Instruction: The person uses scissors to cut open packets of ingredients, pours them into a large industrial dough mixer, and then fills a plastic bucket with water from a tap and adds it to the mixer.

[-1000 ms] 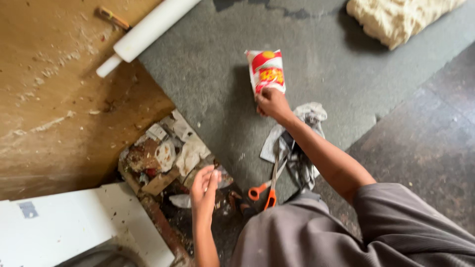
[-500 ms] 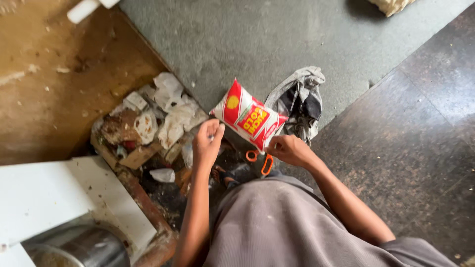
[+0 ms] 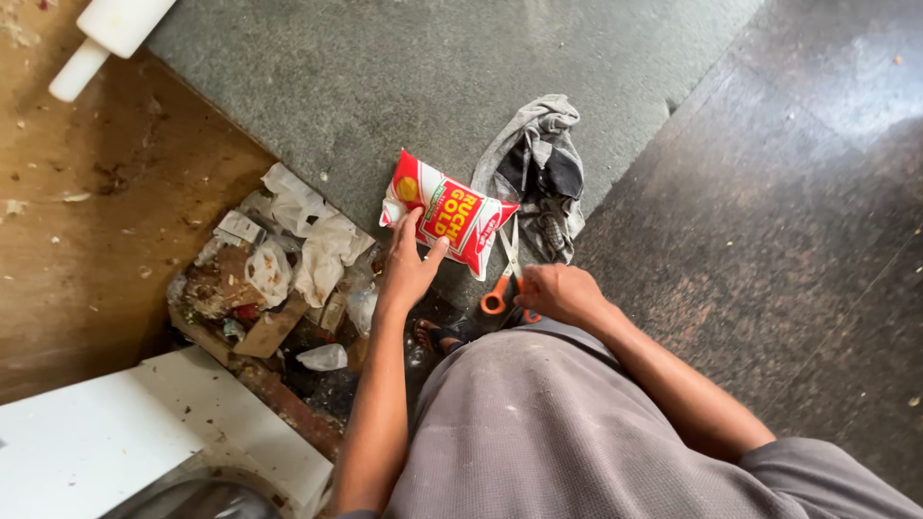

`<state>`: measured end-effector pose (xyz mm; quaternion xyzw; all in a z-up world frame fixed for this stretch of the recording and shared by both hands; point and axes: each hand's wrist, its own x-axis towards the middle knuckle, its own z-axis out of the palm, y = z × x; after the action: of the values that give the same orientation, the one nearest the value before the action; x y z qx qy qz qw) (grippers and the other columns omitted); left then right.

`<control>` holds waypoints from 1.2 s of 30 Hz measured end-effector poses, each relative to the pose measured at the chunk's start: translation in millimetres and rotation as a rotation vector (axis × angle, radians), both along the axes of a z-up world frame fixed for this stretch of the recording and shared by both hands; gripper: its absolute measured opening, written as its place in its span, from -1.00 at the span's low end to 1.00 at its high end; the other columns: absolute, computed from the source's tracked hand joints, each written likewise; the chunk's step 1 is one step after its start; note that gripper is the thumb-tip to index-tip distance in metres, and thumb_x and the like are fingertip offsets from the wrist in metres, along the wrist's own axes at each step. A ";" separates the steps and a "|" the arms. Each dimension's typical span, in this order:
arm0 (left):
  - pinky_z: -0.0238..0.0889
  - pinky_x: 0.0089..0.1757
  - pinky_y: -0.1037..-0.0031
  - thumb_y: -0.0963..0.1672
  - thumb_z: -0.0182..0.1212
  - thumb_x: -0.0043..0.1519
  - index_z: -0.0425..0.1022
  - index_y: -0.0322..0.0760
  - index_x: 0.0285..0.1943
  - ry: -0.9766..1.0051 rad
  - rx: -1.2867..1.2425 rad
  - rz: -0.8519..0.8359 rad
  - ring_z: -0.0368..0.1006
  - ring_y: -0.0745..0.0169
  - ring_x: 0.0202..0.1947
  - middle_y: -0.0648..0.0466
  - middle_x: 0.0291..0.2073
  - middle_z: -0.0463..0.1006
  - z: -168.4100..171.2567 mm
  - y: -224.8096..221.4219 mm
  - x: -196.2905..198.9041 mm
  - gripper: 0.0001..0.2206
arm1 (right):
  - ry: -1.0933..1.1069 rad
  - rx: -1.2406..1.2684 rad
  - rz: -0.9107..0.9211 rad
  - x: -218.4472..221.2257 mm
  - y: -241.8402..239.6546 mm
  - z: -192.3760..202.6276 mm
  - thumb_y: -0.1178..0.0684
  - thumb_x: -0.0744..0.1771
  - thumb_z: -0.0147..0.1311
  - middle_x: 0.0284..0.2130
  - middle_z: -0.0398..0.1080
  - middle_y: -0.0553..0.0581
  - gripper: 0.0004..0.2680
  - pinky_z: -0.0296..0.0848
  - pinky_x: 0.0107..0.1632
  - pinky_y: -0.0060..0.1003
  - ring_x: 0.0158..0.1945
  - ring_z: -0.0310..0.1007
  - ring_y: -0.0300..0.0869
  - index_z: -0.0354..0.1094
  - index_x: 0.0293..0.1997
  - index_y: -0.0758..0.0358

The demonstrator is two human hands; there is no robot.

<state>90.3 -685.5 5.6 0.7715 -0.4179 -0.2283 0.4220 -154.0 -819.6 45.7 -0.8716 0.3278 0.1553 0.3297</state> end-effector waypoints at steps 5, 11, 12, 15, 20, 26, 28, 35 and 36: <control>0.13 0.27 0.19 -0.03 0.32 0.24 0.15 -0.35 0.48 0.013 0.083 0.029 0.22 -0.19 0.40 -0.25 0.40 0.28 3.3 2.2 -1.5 -0.34 | -0.147 0.102 -0.077 -14.5 -20.2 -22.8 -0.03 0.23 0.28 -0.42 0.56 0.16 -0.76 0.48 -0.24 -0.02 -0.30 0.57 0.07 0.32 -0.17 0.18; 0.13 0.24 0.20 0.00 0.30 0.24 0.12 -0.29 0.49 0.060 0.201 0.111 0.23 -0.15 0.39 -0.22 0.41 0.26 18.7 -8.6 -12.8 -0.33 | -0.187 0.478 -0.096 -20.7 -50.9 -19.3 0.12 0.24 0.25 -0.48 0.50 0.16 -0.76 0.46 -0.32 -0.13 -0.42 0.53 -0.03 0.26 -0.11 0.25; 0.13 0.24 0.20 0.00 0.30 0.24 0.11 -0.27 0.50 0.076 0.229 0.137 0.23 -0.13 0.39 -0.20 0.41 0.26 22.6 -9.8 -15.9 -0.32 | -0.186 0.679 -0.141 -23.3 -58.3 -18.7 0.13 0.26 0.23 -0.51 0.48 0.16 -0.77 0.46 -0.36 -0.16 -0.45 0.50 -0.07 0.25 -0.09 0.27; 0.13 0.24 0.22 0.01 0.24 0.24 0.09 -0.22 0.52 0.126 0.292 0.203 0.26 -0.09 0.37 -0.18 0.40 0.30 30.7 -15.2 -24.7 -0.32 | -0.318 0.995 -0.145 -29.3 -75.2 -23.5 0.17 0.29 0.20 -0.49 0.47 0.03 -0.77 0.42 -0.38 -0.35 -0.43 0.43 -0.29 0.31 0.01 0.30; 0.10 0.25 0.18 0.06 0.15 0.34 0.09 -0.27 0.50 0.055 0.233 0.277 0.22 -0.15 0.38 -0.24 0.41 0.25 14.9 -18.5 -34.9 -0.38 | -0.480 1.215 -0.107 -48.0 -99.6 -24.5 0.18 0.30 0.14 -0.51 0.43 0.00 -0.75 0.33 -0.43 -0.42 -0.48 0.37 -0.34 0.36 0.09 0.36; 0.14 0.20 0.15 0.05 0.17 0.34 0.09 -0.30 0.48 -0.106 0.197 0.345 0.26 -0.20 0.32 -0.25 0.36 0.27 -2.1 -26.9 -47.4 -0.38 | -0.579 1.109 -0.173 -85.2 -110.4 0.8 0.16 0.29 0.17 -0.44 0.51 0.07 -0.68 0.43 -0.34 -0.43 -0.38 0.49 -0.33 0.36 0.17 0.31; 0.16 0.17 0.15 0.03 0.22 0.29 0.15 -0.32 0.43 -0.156 0.192 0.341 0.28 -0.21 0.28 -0.25 0.32 0.30 6.7 -30.6 -54.8 -0.40 | -0.645 1.110 -0.263 -99.4 -102.8 7.0 0.17 0.29 0.16 -0.37 0.54 0.08 -0.67 0.54 -0.22 -0.42 -0.31 0.55 -0.31 0.35 0.19 0.33; 0.34 0.02 0.41 -0.05 0.23 0.32 0.50 -0.37 0.09 0.148 -0.047 0.189 0.49 0.18 -0.04 -0.01 -0.06 0.59 26.9 -17.3 -116.8 -0.69 | -0.780 1.113 -0.513 -133.0 -49.2 21.3 0.16 0.31 0.16 -0.23 0.56 0.06 -0.68 0.49 -0.22 -0.41 -0.28 0.51 -0.31 0.37 0.20 0.33; 0.35 -0.03 0.47 -0.06 0.23 0.32 0.51 -0.37 0.07 0.316 -0.065 0.166 0.50 0.28 -0.11 0.05 -0.14 0.61 22.8 -15.2 -132.3 -0.71 | -0.785 1.088 -0.544 -136.7 -36.8 23.1 0.16 0.31 0.17 -0.24 0.56 0.07 -0.70 0.49 -0.22 -0.40 -0.29 0.51 -0.30 0.39 0.18 0.35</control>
<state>-42.0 -700.7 28.4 0.7439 -0.2884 -0.2972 0.5246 -290.7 -856.4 68.7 -0.4631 0.2669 -0.1156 0.8372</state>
